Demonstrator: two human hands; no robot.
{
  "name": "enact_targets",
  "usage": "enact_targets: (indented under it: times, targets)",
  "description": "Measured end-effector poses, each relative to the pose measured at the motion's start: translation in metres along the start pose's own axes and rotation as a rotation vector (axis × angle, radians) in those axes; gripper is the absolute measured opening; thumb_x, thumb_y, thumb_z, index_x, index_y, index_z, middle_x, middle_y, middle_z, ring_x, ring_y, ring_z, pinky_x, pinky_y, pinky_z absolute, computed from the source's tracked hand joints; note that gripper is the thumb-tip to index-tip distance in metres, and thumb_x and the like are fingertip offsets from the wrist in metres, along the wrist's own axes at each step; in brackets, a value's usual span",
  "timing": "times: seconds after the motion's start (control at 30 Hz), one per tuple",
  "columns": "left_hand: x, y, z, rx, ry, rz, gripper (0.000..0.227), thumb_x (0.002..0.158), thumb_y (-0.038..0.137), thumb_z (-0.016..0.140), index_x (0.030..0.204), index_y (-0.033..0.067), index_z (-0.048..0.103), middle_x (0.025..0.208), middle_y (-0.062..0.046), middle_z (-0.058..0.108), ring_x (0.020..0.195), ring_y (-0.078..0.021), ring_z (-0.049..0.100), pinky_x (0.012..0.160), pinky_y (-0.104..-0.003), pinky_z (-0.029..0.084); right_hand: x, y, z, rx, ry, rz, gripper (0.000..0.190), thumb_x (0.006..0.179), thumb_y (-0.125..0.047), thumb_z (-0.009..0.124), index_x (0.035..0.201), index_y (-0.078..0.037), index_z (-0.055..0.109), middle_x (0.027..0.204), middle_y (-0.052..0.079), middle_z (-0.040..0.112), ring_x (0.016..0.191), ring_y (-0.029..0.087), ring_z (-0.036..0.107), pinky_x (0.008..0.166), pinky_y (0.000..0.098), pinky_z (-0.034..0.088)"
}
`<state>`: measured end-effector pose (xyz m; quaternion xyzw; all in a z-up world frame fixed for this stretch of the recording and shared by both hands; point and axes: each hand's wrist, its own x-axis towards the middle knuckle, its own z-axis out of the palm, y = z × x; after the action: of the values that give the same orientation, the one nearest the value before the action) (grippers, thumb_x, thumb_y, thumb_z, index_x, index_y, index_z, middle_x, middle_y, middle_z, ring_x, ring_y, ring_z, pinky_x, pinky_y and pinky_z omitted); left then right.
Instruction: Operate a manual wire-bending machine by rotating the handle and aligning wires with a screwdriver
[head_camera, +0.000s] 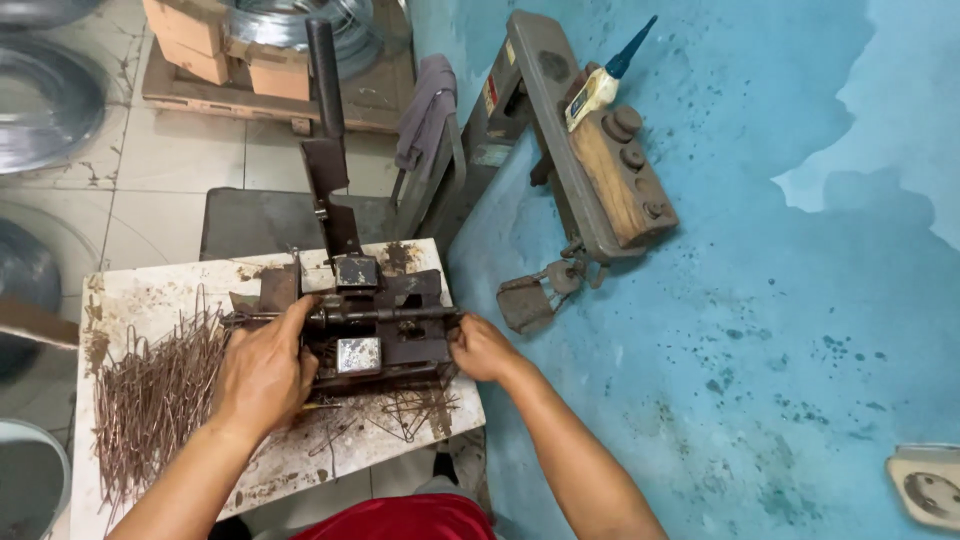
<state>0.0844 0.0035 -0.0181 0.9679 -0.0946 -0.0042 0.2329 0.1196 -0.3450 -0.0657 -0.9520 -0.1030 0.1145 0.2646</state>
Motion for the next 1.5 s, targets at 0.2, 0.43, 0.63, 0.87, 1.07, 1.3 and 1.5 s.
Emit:
enact_targets:
  times: [0.2,0.43,0.63,0.87,1.07,1.3,1.5]
  targets:
    - [0.022,0.013,-0.039,0.039,-0.046,-0.077,0.071,0.082,0.039,0.063,0.147,0.0255,0.038,0.100,-0.011,0.078,0.095,-0.0333,0.076,0.091,-0.042,0.048,0.011,0.042,0.056,-0.226,-0.064,-0.039,0.060,0.077,-0.022,0.070,0.126,0.008,0.052,0.136,0.035,0.052,0.136,0.049,0.043,0.118,0.0554,0.030]
    - [0.135,0.031,-0.073,-0.496,0.498,-0.017,0.049,0.088,0.031,0.066,0.133,0.0133,0.057,0.118,-0.009,0.059,0.106,-0.0248,0.061,0.094,-0.045,0.046,-0.011,0.047,0.088,-0.255,-0.036,-0.080,0.084,0.074,-0.021,0.070,0.142,0.010,0.031,0.144,0.026,0.038,0.141,0.041,0.027,0.122,0.0580,0.004]
    - [0.215,0.064,-0.138,-0.863,0.244,-0.372,0.080,0.082,0.053,0.055,0.152,0.0157,0.042,0.156,-0.005,0.045,0.143,-0.0231,0.042,0.116,-0.036,0.030,0.046,0.202,0.190,-0.286,-0.214,-0.016,0.051,0.108,-0.030,0.028,0.155,-0.011,0.031,0.160,0.012,0.024,0.153,0.024,0.011,0.118,0.0628,-0.002]
    - [0.241,0.081,-0.142,-1.123,0.046,-0.297,0.044,0.086,0.040,0.064,0.122,0.0146,0.068,0.114,-0.004,0.071,0.104,-0.0184,0.063,0.088,-0.031,0.045,0.008,0.090,0.114,-0.148,-0.225,0.120,0.066,0.107,-0.053,0.022,0.151,-0.005,0.034,0.158,0.018,0.027,0.149,0.031,0.021,0.122,0.0616,0.004]
    - [0.188,0.101,-0.155,-0.900,0.118,-0.224,0.025,0.090,0.044,0.066,0.100,0.0212,0.065,0.092,0.003,0.065,0.088,-0.0156,0.057,0.079,-0.032,0.039,-0.039,-0.052,0.001,-0.116,-0.547,0.281,0.036,0.106,-0.029,0.034,0.137,-0.010,0.038,0.135,0.012,0.037,0.126,0.029,0.034,0.116,0.0433,0.022]
    - [0.068,0.099,-0.092,-0.704,0.163,0.290,0.038,0.095,0.040,0.066,0.069,0.0162,0.052,0.066,0.003,0.049,0.064,-0.0119,0.046,0.061,-0.026,0.039,-0.086,-0.049,-0.021,-0.186,-0.493,0.058,0.024,0.095,-0.008,0.041,0.116,-0.007,0.052,0.119,0.019,0.058,0.111,0.041,0.051,0.093,0.0507,0.036]
    - [-0.013,0.093,-0.030,-0.569,0.301,0.777,0.030,0.091,0.015,0.068,0.065,0.0087,0.054,0.065,-0.003,0.050,0.062,-0.0162,0.051,0.107,-0.047,0.050,-0.118,-0.113,-0.134,-0.236,-0.412,0.022,0.023,0.095,-0.014,0.056,0.117,-0.006,0.062,0.113,0.017,0.068,0.103,0.035,0.063,0.088,0.0462,0.050]
